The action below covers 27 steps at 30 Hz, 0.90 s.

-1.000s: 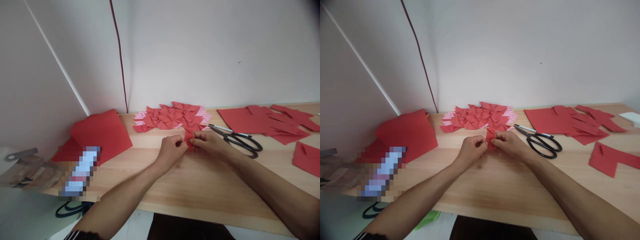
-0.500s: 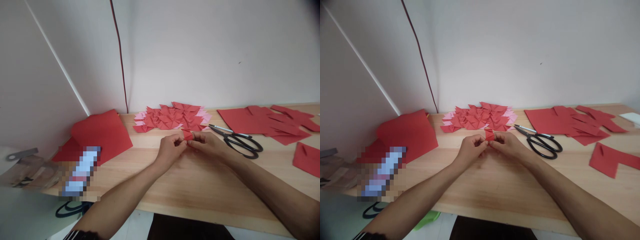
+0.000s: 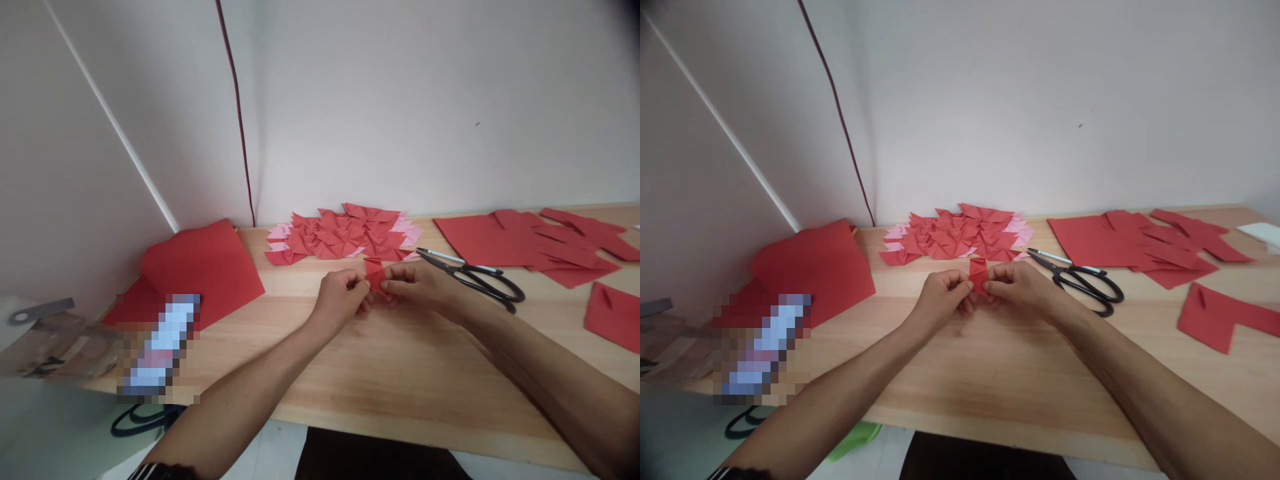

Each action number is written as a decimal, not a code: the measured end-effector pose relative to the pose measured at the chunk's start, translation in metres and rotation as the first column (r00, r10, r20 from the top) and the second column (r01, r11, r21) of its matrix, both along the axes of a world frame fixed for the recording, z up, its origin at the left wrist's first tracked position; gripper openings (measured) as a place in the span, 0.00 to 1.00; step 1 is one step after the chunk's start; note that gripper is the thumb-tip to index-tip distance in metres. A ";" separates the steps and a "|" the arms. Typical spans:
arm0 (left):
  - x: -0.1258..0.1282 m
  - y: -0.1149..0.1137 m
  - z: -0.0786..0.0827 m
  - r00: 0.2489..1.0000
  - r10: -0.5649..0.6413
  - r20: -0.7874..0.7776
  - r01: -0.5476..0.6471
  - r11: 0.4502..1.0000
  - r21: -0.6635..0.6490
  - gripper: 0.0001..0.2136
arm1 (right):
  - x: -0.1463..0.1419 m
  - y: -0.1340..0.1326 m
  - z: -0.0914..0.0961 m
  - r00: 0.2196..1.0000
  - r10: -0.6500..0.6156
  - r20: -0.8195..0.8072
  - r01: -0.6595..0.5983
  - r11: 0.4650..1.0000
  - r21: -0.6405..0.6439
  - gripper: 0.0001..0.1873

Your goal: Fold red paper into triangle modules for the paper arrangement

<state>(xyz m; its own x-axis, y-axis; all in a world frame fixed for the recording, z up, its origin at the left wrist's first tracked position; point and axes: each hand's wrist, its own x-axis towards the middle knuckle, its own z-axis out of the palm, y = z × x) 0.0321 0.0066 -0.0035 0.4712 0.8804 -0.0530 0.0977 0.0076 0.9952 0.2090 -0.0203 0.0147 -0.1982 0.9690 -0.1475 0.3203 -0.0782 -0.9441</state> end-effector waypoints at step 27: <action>0.000 -0.002 0.010 0.995 0.034 0.093 -0.020 0.989 -0.147 0.07 | 0.001 0.003 -0.010 0.967 -0.110 0.230 0.047 0.964 0.263 0.19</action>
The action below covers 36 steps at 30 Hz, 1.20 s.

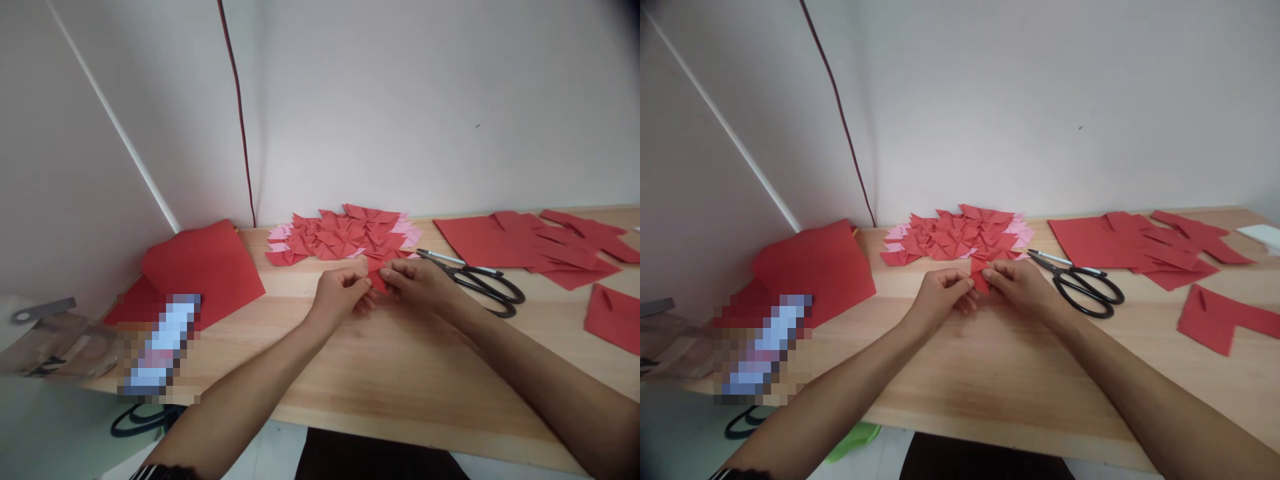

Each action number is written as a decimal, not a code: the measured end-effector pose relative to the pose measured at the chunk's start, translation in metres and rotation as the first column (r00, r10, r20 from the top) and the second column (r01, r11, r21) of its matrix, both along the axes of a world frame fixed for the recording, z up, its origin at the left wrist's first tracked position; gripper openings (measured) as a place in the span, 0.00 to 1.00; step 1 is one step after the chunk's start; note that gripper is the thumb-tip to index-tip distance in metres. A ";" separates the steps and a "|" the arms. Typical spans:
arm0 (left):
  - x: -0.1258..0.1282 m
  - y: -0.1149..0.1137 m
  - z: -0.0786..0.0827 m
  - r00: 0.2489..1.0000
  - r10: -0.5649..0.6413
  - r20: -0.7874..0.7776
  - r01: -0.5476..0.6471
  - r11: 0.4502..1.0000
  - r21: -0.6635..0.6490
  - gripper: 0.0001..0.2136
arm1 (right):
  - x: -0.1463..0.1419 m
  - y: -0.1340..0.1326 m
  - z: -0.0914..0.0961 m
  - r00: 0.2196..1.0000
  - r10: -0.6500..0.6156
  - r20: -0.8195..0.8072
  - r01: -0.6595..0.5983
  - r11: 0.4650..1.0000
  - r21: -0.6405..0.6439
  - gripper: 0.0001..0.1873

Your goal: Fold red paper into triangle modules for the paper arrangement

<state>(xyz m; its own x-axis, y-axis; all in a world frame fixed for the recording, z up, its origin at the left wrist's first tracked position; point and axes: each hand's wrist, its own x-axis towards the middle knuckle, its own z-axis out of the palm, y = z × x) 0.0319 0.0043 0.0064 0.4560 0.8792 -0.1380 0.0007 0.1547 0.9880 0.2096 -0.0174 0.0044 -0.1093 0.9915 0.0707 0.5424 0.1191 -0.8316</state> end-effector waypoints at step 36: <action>-0.001 -0.006 0.005 1.000 0.020 -0.005 -0.019 0.988 0.155 0.08 | -0.014 -0.008 0.010 0.964 -0.051 -0.261 0.077 0.993 0.089 0.09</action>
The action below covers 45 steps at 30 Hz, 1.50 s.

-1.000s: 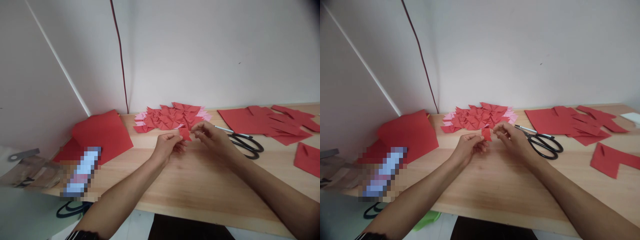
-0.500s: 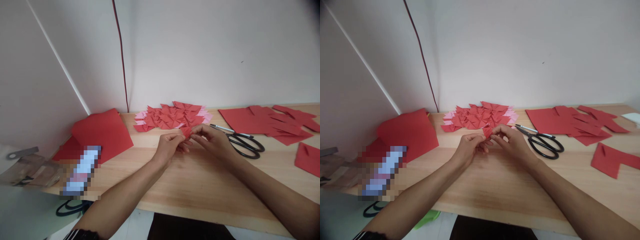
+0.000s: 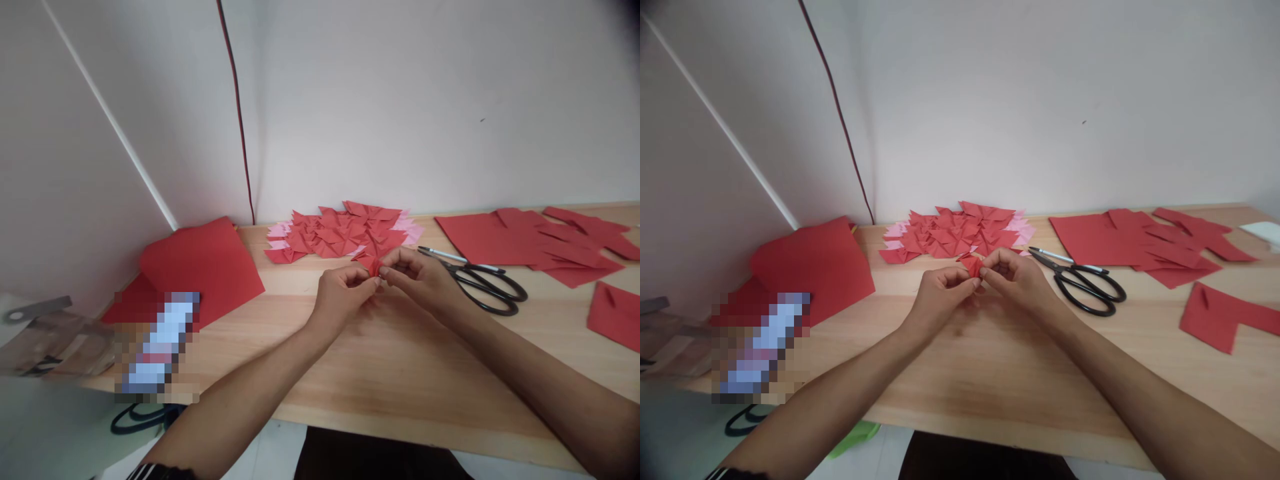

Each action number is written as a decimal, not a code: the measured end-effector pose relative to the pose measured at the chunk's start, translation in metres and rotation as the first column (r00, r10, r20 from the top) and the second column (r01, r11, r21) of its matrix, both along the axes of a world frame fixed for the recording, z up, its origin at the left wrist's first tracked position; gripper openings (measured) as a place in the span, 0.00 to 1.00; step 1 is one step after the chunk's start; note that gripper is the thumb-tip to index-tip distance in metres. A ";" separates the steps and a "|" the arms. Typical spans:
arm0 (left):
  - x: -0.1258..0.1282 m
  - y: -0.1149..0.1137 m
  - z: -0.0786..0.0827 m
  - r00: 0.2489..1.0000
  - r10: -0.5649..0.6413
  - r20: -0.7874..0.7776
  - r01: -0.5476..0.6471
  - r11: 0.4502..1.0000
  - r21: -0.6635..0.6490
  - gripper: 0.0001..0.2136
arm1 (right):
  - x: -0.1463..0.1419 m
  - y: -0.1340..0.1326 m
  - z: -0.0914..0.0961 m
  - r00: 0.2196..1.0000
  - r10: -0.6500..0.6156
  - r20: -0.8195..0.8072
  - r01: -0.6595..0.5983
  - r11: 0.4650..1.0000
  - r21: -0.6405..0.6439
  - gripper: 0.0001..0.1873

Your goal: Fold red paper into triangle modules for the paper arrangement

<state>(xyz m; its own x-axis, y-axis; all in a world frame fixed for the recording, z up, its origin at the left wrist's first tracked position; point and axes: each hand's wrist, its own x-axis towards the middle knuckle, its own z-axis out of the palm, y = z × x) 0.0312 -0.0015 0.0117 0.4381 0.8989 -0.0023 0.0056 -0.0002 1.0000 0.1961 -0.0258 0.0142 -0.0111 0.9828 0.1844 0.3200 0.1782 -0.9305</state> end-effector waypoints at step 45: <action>0.001 0.003 -0.007 0.996 -0.034 0.078 0.039 0.997 -0.064 0.06 | -0.003 0.000 -0.005 0.985 0.149 0.091 -0.152 0.988 0.027 0.16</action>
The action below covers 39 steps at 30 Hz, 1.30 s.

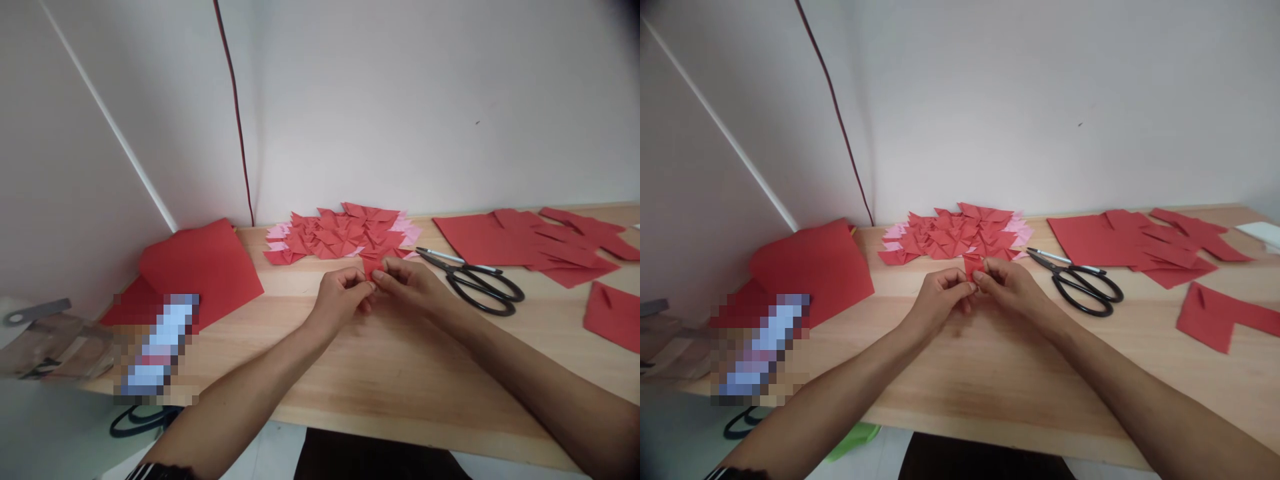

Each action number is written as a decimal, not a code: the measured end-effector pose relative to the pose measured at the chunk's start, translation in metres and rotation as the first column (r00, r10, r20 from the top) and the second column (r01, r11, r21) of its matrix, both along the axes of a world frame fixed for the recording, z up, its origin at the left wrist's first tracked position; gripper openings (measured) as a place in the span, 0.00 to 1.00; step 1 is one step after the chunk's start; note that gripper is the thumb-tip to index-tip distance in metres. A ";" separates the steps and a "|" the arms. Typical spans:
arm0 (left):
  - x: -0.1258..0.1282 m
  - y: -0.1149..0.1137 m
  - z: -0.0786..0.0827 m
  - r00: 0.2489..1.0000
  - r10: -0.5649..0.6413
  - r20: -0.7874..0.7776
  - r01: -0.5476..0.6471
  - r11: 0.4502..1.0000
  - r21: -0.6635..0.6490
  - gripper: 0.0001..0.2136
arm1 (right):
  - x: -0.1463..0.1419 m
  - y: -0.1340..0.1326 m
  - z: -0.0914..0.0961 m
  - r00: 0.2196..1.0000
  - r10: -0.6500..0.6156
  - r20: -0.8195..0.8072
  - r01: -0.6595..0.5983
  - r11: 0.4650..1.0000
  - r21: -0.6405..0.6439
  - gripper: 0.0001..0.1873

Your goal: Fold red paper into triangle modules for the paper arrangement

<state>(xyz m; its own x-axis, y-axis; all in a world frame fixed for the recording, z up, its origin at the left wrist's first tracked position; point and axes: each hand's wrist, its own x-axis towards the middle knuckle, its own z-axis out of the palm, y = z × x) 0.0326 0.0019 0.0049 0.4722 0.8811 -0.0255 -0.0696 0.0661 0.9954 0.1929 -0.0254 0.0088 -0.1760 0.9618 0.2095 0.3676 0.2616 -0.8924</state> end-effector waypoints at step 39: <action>-0.001 -0.003 0.004 0.996 0.046 -0.070 -0.040 0.996 0.083 0.08 | 0.003 0.000 -0.002 0.999 -0.014 -0.039 0.007 0.987 -0.160 0.17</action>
<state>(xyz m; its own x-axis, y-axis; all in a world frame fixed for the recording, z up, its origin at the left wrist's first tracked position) 0.0315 -0.0007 0.0088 0.4329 0.9013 0.0144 0.0014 -0.0167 0.9999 0.1961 -0.0250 0.0064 -0.1603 0.9853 0.0596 0.3324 0.1107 -0.9366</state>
